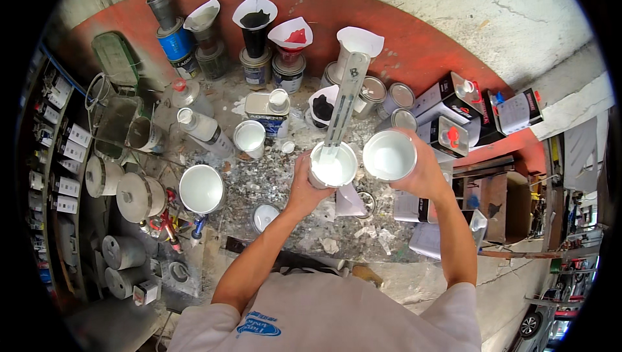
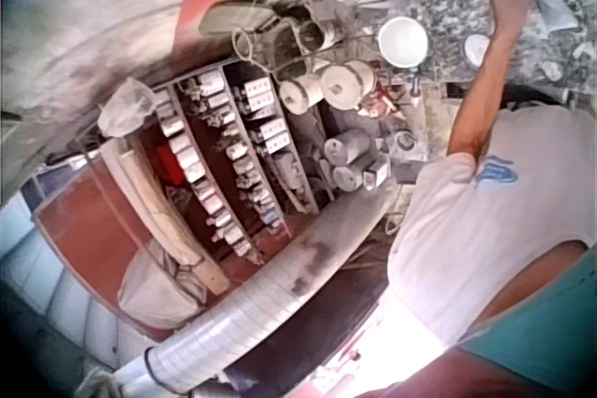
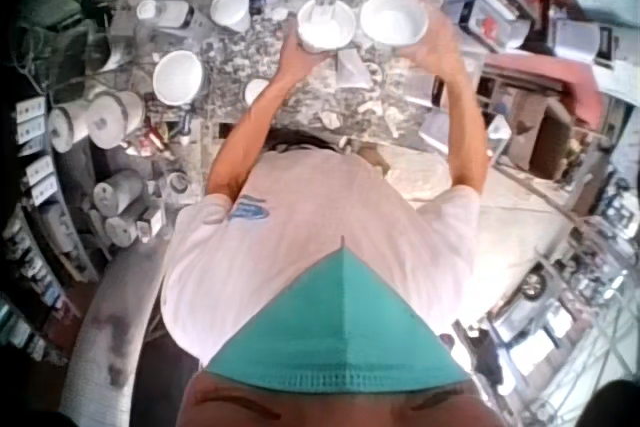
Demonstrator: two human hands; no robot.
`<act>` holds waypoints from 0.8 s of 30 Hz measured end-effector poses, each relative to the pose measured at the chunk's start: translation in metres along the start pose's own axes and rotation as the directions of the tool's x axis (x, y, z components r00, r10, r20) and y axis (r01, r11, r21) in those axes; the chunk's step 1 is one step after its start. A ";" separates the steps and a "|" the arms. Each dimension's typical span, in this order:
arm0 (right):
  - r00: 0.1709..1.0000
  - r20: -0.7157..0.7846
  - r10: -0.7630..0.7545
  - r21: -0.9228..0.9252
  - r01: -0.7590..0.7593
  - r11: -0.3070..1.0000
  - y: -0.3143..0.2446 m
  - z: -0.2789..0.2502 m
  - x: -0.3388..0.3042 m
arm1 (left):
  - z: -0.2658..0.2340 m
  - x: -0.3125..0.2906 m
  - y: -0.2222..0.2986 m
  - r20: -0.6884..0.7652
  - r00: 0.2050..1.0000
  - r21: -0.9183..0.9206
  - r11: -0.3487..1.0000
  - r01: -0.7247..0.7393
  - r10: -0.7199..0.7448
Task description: The person prepares a white paint mixture in a workshop. They use a measuring tool to transfer white liquid between cups and stir the contents with a stick. The person also handles a spray gun and a bucket in a paint booth area.
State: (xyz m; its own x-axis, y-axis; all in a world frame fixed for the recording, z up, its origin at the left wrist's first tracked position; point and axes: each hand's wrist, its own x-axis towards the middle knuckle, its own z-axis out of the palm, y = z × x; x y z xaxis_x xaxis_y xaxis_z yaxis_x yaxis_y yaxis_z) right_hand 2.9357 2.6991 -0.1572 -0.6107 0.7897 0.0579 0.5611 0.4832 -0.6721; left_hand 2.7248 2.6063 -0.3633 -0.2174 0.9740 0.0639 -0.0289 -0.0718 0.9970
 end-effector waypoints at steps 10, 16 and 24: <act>0.981 0.158 -0.113 -0.461 0.174 0.870 -0.071 -0.014 0.003 | 0.016 -0.012 0.017 -0.029 0.989 0.085 0.986 -0.141 0.143; 0.955 0.179 -0.236 -0.522 0.295 0.800 -0.088 -0.011 0.008 | 0.013 -0.016 0.020 -0.024 0.986 0.091 0.983 -0.160 0.163; 0.950 0.194 -0.245 -0.558 0.312 0.769 -0.101 -0.012 0.013 | 0.012 -0.017 0.023 -0.011 0.984 0.073 0.981 -0.178 0.179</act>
State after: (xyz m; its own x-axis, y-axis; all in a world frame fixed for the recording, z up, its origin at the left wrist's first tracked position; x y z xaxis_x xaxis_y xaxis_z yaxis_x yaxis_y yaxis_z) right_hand 2.8775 2.6645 -0.0797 -0.8258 0.5588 0.0766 0.5528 0.8288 -0.0866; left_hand 2.7390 2.5909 -0.3413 -0.2295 0.9430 0.2408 0.0814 -0.2279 0.9703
